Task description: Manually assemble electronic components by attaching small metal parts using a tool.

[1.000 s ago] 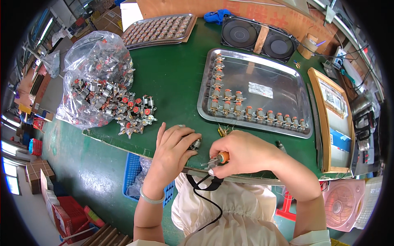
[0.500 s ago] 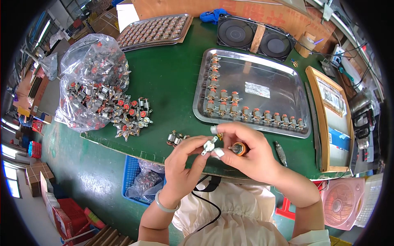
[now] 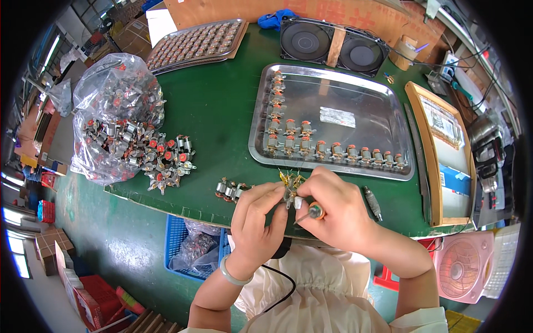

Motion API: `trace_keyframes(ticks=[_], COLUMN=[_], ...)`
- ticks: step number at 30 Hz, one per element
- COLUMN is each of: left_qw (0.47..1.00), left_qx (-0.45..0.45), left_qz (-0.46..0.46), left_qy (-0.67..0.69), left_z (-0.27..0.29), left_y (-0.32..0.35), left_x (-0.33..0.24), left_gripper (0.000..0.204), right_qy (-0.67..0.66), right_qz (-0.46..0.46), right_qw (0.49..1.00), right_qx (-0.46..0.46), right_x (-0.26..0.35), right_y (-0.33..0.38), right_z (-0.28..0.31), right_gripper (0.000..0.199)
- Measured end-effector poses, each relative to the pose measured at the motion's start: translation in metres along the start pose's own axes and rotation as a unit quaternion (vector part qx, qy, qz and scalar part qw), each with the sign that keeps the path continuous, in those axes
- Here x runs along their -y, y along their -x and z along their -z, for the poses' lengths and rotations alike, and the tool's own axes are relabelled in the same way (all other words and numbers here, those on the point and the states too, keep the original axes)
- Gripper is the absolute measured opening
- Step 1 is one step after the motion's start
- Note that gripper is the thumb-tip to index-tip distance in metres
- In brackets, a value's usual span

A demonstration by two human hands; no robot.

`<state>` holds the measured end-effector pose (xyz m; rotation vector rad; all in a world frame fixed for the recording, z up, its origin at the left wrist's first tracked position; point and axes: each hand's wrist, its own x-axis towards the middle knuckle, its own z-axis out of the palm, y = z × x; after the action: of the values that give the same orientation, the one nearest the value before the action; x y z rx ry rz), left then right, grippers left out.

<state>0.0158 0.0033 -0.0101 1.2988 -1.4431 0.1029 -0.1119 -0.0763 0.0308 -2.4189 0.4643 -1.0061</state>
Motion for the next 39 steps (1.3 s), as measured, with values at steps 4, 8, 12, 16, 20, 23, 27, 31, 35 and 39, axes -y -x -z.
trace_keyframes(ticks=[4, 8, 12, 16, 20, 23, 27, 31, 35, 39], left_qw=[1.000, 0.971, 0.884, 0.818, 0.800, 0.819, 0.838, 0.824, 0.809, 0.801], left_qx=[0.011, 0.048, 0.026, 0.023, 0.021, 0.025, 0.059, 0.103, 0.130, 0.136], left_qz=[-0.001, 0.195, 0.319, 0.385, 0.403, 0.395, 0.381, 0.361, 0.351, 0.354], left_qy=[0.003, 0.129, 0.340, 0.427, 0.444, 0.415, 0.387, 0.425, 0.453, 0.464], left_z=[-0.005, -0.001, 0.005, 0.007, 0.006, 0.004, 0.002, -0.006, -0.013, -0.016], left_y=[-0.004, 0.001, 0.000, -0.005, -0.007, -0.005, -0.001, 0.004, 0.002, -0.004], left_x=[0.001, 0.001, 0.001, 0.000, -0.003, -0.004, -0.006, -0.005, -0.012, -0.017], left_gripper=[0.027, 0.024, 0.026, 0.021, 0.018, 0.016, 0.015, 0.016, 0.017, 0.014], right_qy=[-0.109, -0.153, -0.005, 0.144, 0.172, 0.155, 0.138, -0.064, -0.308, -0.429], right_qz=[-0.102, -0.210, -0.136, 0.007, 0.056, 0.033, -0.030, -0.178, -0.274, -0.404], right_qw=[0.988, 0.962, 0.982, 0.977, 0.964, 0.959, 0.955, 0.945, 0.902, 0.798], right_qx=[0.038, 0.080, 0.128, 0.158, 0.194, 0.237, 0.262, 0.267, 0.131, 0.129], right_x=[-0.006, -0.023, -0.041, -0.046, -0.051, -0.051, -0.039, -0.030, -0.029, -0.018], right_y=[0.002, 0.004, 0.017, 0.028, 0.024, 0.021, 0.020, 0.019, 0.030, 0.022], right_z=[0.010, 0.037, 0.057, 0.047, 0.041, 0.047, 0.071, 0.079, 0.064, 0.056], right_gripper=[0.019, 0.027, 0.038, 0.051, 0.052, 0.053, 0.057, 0.061, 0.054, 0.049])
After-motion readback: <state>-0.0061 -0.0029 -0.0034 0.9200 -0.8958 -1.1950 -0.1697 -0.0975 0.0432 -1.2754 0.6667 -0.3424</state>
